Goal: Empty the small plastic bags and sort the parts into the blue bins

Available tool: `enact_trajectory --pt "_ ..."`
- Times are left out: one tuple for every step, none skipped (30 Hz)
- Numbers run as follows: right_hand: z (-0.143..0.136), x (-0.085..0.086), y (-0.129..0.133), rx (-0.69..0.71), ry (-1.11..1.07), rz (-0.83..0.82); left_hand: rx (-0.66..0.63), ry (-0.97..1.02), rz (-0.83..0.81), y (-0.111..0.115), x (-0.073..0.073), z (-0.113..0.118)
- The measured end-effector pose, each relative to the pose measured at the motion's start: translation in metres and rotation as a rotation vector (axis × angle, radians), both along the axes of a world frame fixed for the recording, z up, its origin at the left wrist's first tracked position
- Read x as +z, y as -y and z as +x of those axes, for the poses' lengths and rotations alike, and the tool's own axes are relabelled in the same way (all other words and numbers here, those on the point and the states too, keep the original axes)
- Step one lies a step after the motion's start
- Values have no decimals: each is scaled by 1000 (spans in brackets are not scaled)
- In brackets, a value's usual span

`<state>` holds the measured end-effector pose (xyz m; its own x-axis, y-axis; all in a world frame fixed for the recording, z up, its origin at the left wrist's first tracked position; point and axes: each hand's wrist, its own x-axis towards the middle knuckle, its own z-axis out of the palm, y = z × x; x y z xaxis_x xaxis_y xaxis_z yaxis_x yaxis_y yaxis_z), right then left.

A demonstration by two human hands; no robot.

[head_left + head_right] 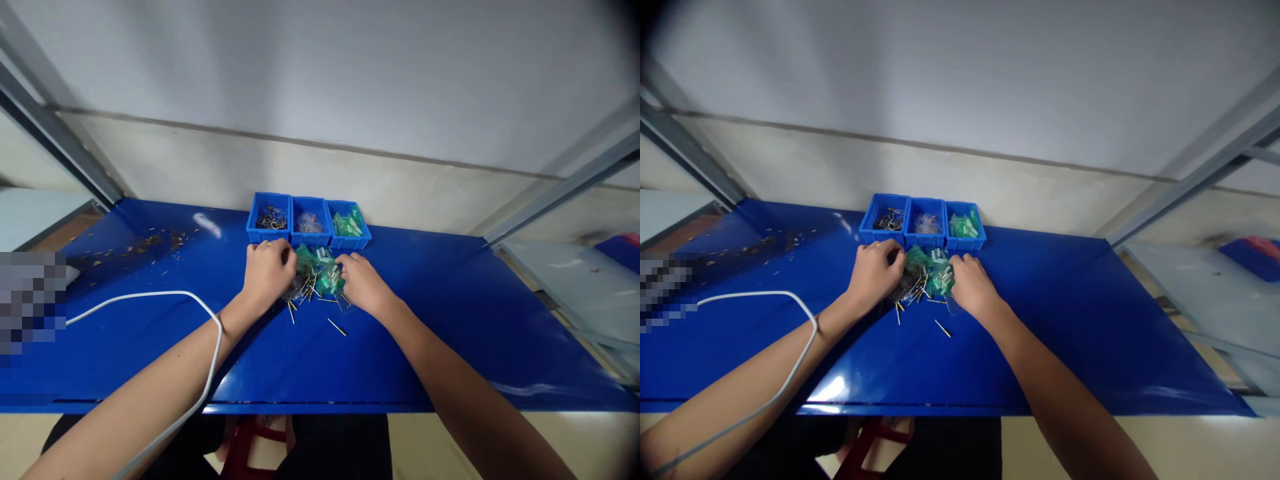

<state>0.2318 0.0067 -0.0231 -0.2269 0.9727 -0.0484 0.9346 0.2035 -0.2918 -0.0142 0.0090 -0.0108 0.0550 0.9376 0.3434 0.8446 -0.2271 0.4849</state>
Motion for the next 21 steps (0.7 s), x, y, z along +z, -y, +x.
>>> enact_trajectory --pt "0 0 -1 3 13 -2 -5 -1 -2 0 0 0" --pt "0 2 -1 1 29 -10 -6 -2 -6 1 1 0" --pt "-1 4 -1 -3 44 -20 -6 -4 -10 1 1 1" --pt "-2 6 -1 -5 53 -23 -6 -5 -14 1 2 1" --pt "-3 9 -1 -8 61 -25 -6 -6 -17 1 2 1" --pt "-3 13 0 -12 69 -25 -6 -7 -20 1 3 1" --pt "-3 16 0 -19 75 -24 -5 -8 -20 1 3 1" --pt "-3 20 1 -30 84 -18 -5 -9 -20 1 3 1" --pt "-2 25 2 -46 100 -9 -5 -9 -20 1 4 0" --pt "-1 29 3 -69 125 -1 -3 -8 -19 0 4 0" --pt "1 33 4 -98 162 2 -2 -5 -16 0 4 0" --pt "2 38 6 -129 205 -7 -2 -1 -12 0 4 -1" --pt "3 41 7 -156 245 -29 -3 3 -7 0 4 -1" --pt "4 44 8 -173 271 -60 -5 6 0 0 3 -1" --pt "4 47 9 -179 281 -91 -8 8 7 1 3 -1" --pt "3 48 11 -176 277 -119 -12 8 15 1 4 0" --pt "2 49 12 -166 263 -141 -16 6 24 1 4 0" --pt "0 49 12 -152 245 -156 -18 3 35 1 4 0" --pt "-2 49 13 -139 230 -164 -19 -1 47 2 4 0" --pt "-4 48 13 -130 220 -167 -18 -6 62 2 5 0" --pt "-6 47 13 -125 218 -166 -19 -11 78 2 5 0"
